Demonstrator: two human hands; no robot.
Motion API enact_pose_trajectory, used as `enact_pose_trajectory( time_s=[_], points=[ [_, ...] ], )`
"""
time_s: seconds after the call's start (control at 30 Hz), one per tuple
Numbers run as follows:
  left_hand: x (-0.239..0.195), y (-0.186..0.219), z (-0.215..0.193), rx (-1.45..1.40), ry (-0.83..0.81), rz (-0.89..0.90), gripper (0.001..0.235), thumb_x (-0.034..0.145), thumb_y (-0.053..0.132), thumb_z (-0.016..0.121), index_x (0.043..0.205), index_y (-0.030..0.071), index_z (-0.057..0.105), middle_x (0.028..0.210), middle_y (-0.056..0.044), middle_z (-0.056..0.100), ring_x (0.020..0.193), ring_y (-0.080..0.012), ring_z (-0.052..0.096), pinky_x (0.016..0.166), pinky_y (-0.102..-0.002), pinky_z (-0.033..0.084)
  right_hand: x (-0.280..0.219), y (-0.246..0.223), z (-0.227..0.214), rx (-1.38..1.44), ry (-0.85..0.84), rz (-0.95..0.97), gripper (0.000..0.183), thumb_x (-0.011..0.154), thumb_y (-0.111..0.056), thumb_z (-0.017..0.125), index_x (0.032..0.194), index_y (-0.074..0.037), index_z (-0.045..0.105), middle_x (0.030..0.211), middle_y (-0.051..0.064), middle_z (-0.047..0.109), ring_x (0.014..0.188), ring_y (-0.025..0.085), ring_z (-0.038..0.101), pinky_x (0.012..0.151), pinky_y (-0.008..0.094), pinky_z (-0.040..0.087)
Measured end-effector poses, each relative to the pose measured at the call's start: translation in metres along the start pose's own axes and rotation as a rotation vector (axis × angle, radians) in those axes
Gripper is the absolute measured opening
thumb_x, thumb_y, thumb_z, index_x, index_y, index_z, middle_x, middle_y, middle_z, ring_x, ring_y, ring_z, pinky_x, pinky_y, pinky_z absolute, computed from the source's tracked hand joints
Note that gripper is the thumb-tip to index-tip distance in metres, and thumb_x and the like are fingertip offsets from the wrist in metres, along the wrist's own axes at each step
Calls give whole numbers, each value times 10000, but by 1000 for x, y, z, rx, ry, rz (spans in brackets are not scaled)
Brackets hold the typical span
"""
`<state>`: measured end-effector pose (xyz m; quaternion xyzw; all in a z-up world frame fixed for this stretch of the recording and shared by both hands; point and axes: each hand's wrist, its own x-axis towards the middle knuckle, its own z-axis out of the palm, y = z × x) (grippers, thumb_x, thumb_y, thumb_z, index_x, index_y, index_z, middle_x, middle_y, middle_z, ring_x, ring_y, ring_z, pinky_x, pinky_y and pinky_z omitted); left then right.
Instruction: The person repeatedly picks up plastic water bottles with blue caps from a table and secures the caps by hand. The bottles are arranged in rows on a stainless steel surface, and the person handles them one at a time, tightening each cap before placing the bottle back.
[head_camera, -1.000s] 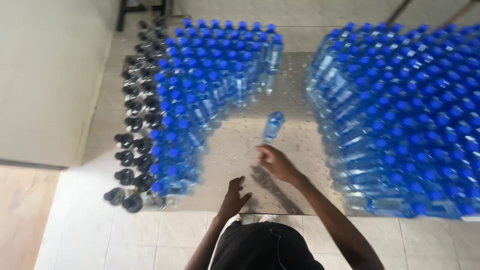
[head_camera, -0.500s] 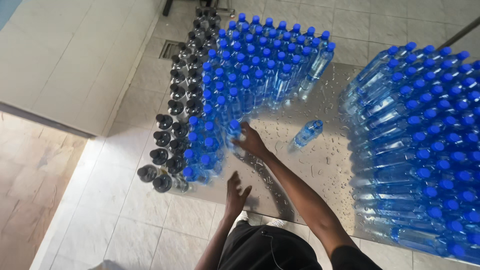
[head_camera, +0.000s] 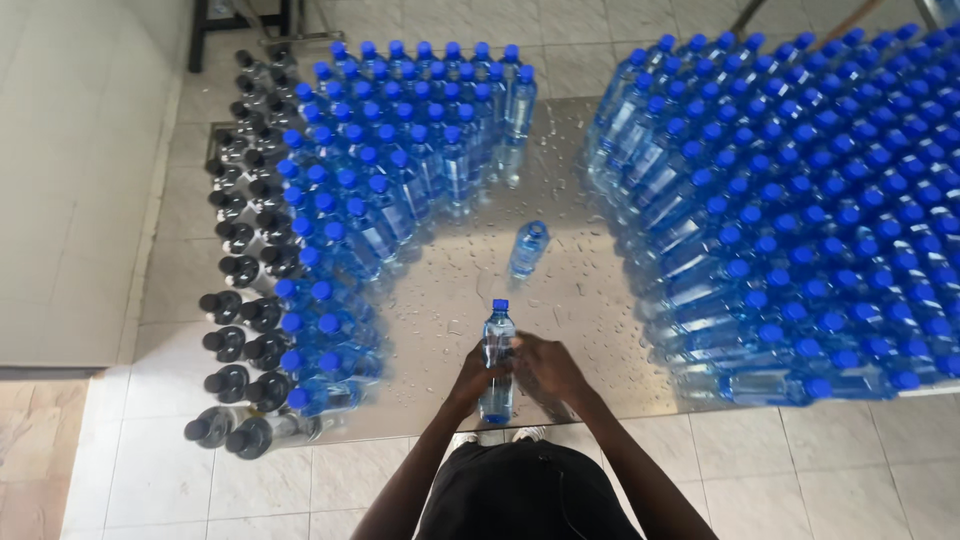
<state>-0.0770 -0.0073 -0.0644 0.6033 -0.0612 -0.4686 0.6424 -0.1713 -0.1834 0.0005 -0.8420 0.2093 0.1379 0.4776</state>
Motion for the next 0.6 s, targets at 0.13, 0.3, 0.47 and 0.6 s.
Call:
enact_pose_trajectory(
  time_s=[0.13,0.3,0.47,0.6],
  points=[
    [19,-27,-8,20,-15,-57,587,955,222,882,1436,30,607,1309,-190,741,1215,-348,727,941,-502,626,-1,51,-26,270,87,104,538,1165,-461,452,1336,-47,751,936,181,839,829,258,820,764,401,657],
    [17,-33,-13,16,-2,-99,548,915,247,903,1343,51,622,1212,-171,775,1109,-335,793,860,-473,671,-33,65,-52,242,68,170,488,1190,-376,474,1419,-3,689,1066,265,807,993,323,838,878,447,682],
    [1,-14,-5,33,-8,-65,571,914,295,894,1319,15,605,1177,-182,756,1114,-330,770,876,-456,659,-32,62,-45,181,-8,94,447,1193,-310,450,1477,-27,649,1117,275,791,1062,333,815,936,467,672],
    [-1,-6,-3,59,-25,-51,610,915,350,914,1319,15,603,1189,-197,757,1134,-339,769,873,-467,660,-23,46,-41,141,-33,-21,439,1206,-319,420,1490,-65,637,1135,264,771,1105,353,799,940,506,676]
  ],
)
